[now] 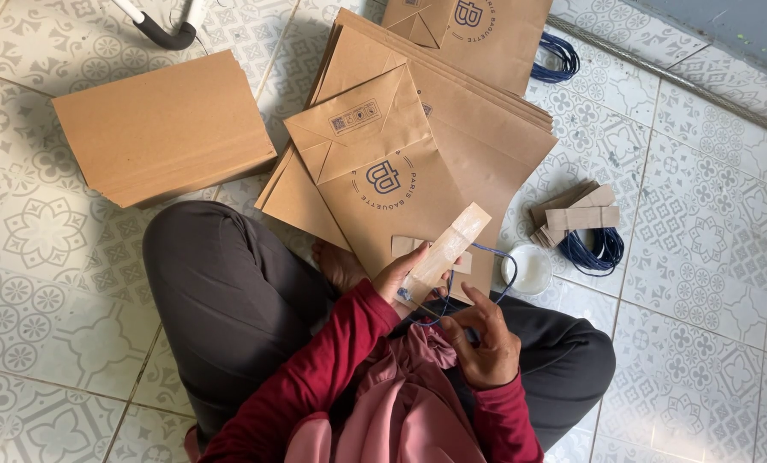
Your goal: The person sits on the floor and assembles brown paper bags. They fold the bottom flaps to create the bag's base and then attach a blue rope handle using a small cardboard tab and glue applied with a brush.
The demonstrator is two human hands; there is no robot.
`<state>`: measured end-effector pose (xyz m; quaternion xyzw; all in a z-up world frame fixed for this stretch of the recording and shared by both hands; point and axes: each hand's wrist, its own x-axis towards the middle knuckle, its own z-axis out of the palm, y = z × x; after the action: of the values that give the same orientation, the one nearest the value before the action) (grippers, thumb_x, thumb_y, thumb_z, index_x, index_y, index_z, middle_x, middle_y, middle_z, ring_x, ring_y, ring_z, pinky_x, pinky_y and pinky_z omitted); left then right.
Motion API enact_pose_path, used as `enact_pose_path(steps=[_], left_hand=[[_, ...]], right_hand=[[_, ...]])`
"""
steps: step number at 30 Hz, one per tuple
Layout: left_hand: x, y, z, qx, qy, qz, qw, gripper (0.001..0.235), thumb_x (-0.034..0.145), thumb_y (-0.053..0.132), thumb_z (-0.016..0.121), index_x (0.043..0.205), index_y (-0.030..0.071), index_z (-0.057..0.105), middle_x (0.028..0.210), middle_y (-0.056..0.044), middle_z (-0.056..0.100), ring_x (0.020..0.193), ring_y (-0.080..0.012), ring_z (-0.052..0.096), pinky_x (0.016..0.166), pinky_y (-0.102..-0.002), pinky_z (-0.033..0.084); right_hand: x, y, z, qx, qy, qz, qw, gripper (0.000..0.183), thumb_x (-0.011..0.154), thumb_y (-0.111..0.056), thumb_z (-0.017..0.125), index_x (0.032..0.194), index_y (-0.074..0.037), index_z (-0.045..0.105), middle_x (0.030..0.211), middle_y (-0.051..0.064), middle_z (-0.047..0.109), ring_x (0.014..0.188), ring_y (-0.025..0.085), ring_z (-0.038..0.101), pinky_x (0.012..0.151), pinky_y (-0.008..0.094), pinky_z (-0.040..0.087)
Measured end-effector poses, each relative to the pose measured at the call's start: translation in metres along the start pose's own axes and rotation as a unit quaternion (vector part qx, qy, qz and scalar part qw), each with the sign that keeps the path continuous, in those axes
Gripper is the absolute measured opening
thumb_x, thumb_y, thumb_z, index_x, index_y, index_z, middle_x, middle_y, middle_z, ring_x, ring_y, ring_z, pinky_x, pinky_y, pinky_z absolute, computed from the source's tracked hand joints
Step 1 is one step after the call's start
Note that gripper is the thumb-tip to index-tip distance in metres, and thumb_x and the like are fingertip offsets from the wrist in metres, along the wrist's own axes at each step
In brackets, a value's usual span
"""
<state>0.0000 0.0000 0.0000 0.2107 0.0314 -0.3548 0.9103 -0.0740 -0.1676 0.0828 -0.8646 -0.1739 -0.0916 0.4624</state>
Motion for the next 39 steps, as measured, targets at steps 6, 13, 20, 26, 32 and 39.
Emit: enact_pose_path(steps=[6, 13, 20, 26, 32, 39], left_hand=[[0.002, 0.001, -0.001, 0.046, 0.003, 0.02, 0.999, 0.077, 0.094, 0.065, 0.048, 0.135, 0.0, 0.058, 0.092, -0.006, 0.06, 0.073, -0.0158, 0.064, 0.064, -0.023, 0.047], [0.001, -0.002, -0.001, 0.0, -0.002, -0.005, 1.0, 0.074, 0.093, 0.064, 0.052, 0.134, 0.003, 0.059, 0.092, -0.004, 0.059, 0.072, -0.0165, 0.065, 0.066, -0.026, 0.051], [0.0, -0.002, 0.008, -0.038, 0.03, 0.035, 0.998, 0.068, 0.094, 0.055, 0.058, 0.132, -0.001, 0.059, 0.103, -0.01, 0.064, 0.077, -0.0136, 0.059, 0.069, -0.026, 0.054], [0.002, -0.002, -0.002, -0.008, 0.014, 0.006, 1.0, 0.073, 0.095, 0.061, 0.052, 0.131, -0.001, 0.06, 0.09, -0.006, 0.059, 0.07, -0.016, 0.061, 0.063, -0.023, 0.049], [0.002, -0.003, 0.002, -0.012, 0.025, 0.005, 1.0, 0.071, 0.094, 0.062, 0.052, 0.13, 0.002, 0.062, 0.089, -0.005, 0.059, 0.068, -0.016, 0.063, 0.061, -0.023, 0.048], [-0.005, 0.003, 0.008, -0.06, 0.024, -0.018, 0.998, 0.067, 0.098, 0.059, 0.05, 0.132, 0.003, 0.06, 0.088, -0.004, 0.056, 0.068, -0.0171, 0.057, 0.064, -0.027, 0.048]], right_hand=[[0.002, -0.001, -0.004, -0.024, -0.01, -0.028, 0.999, 0.056, 0.091, -0.011, 0.075, 0.142, -0.005, 0.051, 0.074, -0.001, 0.073, 0.066, 0.007, 0.071, 0.076, 0.022, 0.059], [0.005, 0.006, -0.016, -0.067, -0.018, -0.004, 0.998, 0.057, 0.087, -0.01, 0.08, 0.138, -0.009, 0.055, 0.078, -0.002, 0.076, 0.068, 0.006, 0.074, 0.066, 0.02, 0.059], [0.011, 0.019, -0.02, -0.107, 0.07, -0.119, 0.985, 0.059, 0.091, 0.007, 0.075, 0.143, 0.0, 0.048, 0.095, 0.011, 0.072, 0.067, 0.013, 0.07, 0.069, 0.026, 0.06], [-0.002, 0.009, -0.017, -0.081, -0.009, -0.088, 0.993, 0.052, 0.09, -0.002, 0.076, 0.138, -0.003, 0.056, 0.087, 0.003, 0.072, 0.07, 0.009, 0.071, 0.076, 0.024, 0.061], [0.002, 0.013, -0.025, -0.113, 0.01, -0.087, 0.99, 0.056, 0.09, -0.001, 0.077, 0.141, -0.003, 0.053, 0.082, 0.001, 0.071, 0.069, 0.009, 0.071, 0.069, 0.022, 0.058], [0.001, 0.006, -0.014, -0.166, 0.05, -0.15, 0.973, 0.062, 0.092, 0.0, 0.078, 0.146, -0.005, 0.048, 0.09, 0.002, 0.076, 0.082, 0.014, 0.074, 0.085, 0.028, 0.061]])
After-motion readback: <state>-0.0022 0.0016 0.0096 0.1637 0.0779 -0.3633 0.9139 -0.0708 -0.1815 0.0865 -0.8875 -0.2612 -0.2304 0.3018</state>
